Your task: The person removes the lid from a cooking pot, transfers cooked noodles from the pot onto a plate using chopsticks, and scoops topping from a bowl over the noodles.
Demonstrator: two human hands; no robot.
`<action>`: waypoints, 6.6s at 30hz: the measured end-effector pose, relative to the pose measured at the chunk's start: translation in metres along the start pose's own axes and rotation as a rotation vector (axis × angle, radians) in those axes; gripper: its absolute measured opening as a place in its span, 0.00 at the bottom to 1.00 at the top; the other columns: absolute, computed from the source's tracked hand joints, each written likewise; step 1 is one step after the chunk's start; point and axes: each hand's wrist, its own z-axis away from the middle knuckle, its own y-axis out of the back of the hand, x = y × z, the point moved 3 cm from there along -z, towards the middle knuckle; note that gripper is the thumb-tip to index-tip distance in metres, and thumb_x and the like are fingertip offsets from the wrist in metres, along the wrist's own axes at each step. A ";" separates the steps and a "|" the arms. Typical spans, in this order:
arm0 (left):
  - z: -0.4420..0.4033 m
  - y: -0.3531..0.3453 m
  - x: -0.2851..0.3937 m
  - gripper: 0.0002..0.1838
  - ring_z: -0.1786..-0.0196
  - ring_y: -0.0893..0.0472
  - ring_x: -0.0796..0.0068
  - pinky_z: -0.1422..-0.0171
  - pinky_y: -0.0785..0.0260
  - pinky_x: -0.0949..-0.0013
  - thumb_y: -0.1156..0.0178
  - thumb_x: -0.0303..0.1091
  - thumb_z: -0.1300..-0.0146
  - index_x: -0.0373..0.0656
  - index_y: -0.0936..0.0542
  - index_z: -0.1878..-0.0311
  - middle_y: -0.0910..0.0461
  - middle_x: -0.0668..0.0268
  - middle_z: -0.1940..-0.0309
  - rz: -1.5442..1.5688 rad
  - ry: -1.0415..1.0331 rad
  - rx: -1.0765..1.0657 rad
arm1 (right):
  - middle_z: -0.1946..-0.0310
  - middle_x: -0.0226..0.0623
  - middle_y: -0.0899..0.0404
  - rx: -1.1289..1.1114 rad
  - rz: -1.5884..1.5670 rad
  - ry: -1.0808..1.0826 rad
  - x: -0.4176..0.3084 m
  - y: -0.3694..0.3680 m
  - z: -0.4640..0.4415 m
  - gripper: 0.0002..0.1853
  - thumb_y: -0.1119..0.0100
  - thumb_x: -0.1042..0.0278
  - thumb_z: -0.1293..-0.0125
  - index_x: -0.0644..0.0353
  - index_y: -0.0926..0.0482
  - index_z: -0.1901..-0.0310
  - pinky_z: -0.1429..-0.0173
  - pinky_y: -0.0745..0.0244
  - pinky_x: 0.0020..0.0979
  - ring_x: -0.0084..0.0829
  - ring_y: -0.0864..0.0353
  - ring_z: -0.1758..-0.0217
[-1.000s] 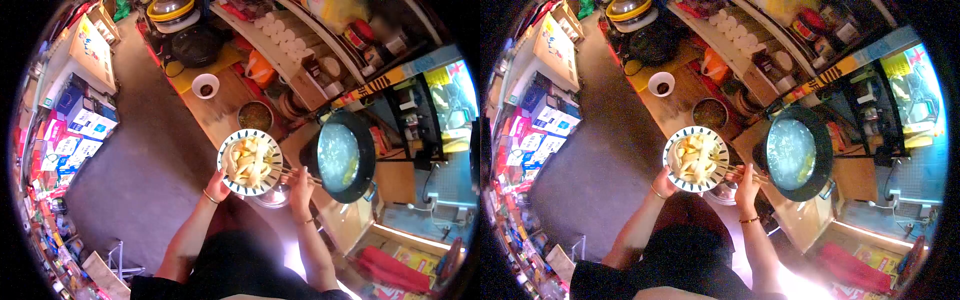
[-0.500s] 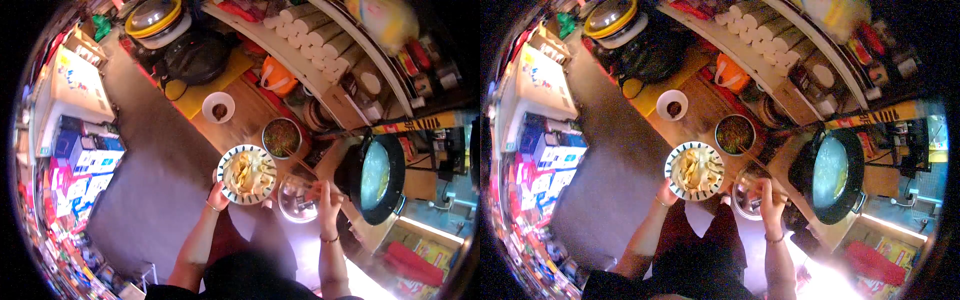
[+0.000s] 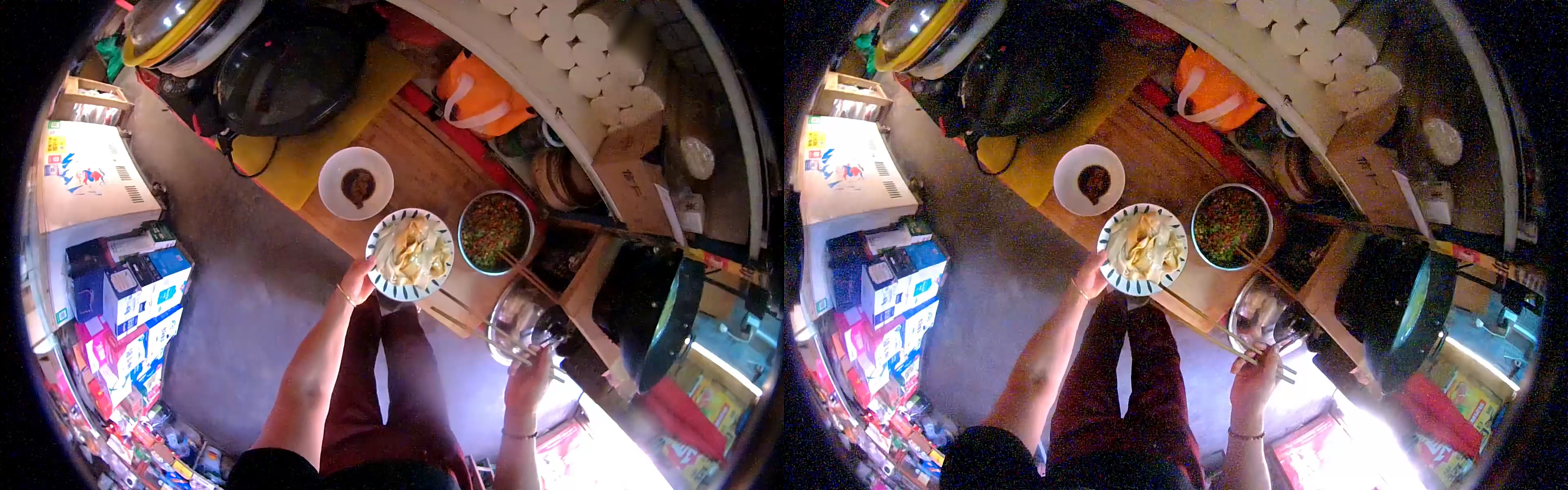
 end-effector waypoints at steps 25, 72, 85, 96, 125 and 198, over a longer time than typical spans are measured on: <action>-0.077 -0.029 0.105 0.25 0.54 0.24 0.66 0.46 0.29 0.63 0.52 0.48 0.30 0.43 0.38 0.37 0.28 0.58 0.50 -0.311 -0.231 0.556 | 0.72 0.35 0.25 -0.059 0.103 0.109 0.019 0.020 -0.042 0.15 0.56 0.57 0.28 0.61 0.27 0.62 0.73 0.30 0.28 0.25 0.27 0.75; 0.093 -0.147 -0.017 0.29 0.44 0.26 0.49 0.49 0.24 0.41 0.58 0.18 0.44 0.39 0.43 0.36 0.34 0.52 0.42 -0.275 0.009 0.423 | 0.66 0.42 0.19 -1.083 0.854 0.722 -0.075 -0.086 -0.022 0.06 0.41 0.77 0.40 0.66 0.20 0.61 0.60 0.25 0.30 0.35 0.19 0.66; 0.151 -0.097 0.008 0.28 0.43 0.26 0.50 0.46 0.25 0.44 0.44 0.29 0.40 0.36 0.40 0.38 0.31 0.51 0.43 -0.296 -0.090 0.569 | 0.65 0.40 0.20 -1.249 0.986 0.987 0.080 -0.088 0.003 0.13 0.38 0.75 0.43 0.63 0.22 0.55 0.60 0.22 0.34 0.38 0.19 0.63; 0.140 -0.076 0.005 0.30 0.41 0.29 0.50 0.50 0.22 0.46 0.59 0.18 0.38 0.47 0.49 0.33 0.39 0.52 0.39 -0.280 0.007 0.642 | 0.65 0.38 0.20 -1.093 1.019 0.973 0.045 -0.092 0.006 0.12 0.38 0.76 0.43 0.62 0.21 0.57 0.64 0.22 0.32 0.37 0.19 0.67; 0.149 -0.087 0.002 0.30 0.43 0.26 0.50 0.49 0.23 0.45 0.43 0.30 0.41 0.40 0.42 0.36 0.32 0.53 0.42 -0.360 -0.106 0.657 | 0.65 0.39 0.21 -1.137 1.064 0.892 0.067 -0.081 -0.003 0.06 0.40 0.73 0.40 0.61 0.21 0.61 0.60 0.23 0.33 0.38 0.19 0.64; 0.183 -0.056 0.033 0.25 0.49 0.22 0.50 0.51 0.22 0.46 0.57 0.22 0.43 0.32 0.37 0.39 0.27 0.49 0.47 -0.302 0.211 0.453 | 0.73 0.39 0.23 -0.469 0.176 -0.180 0.087 -0.030 -0.099 0.18 0.52 0.54 0.30 0.65 0.27 0.61 0.72 0.22 0.30 0.32 0.22 0.78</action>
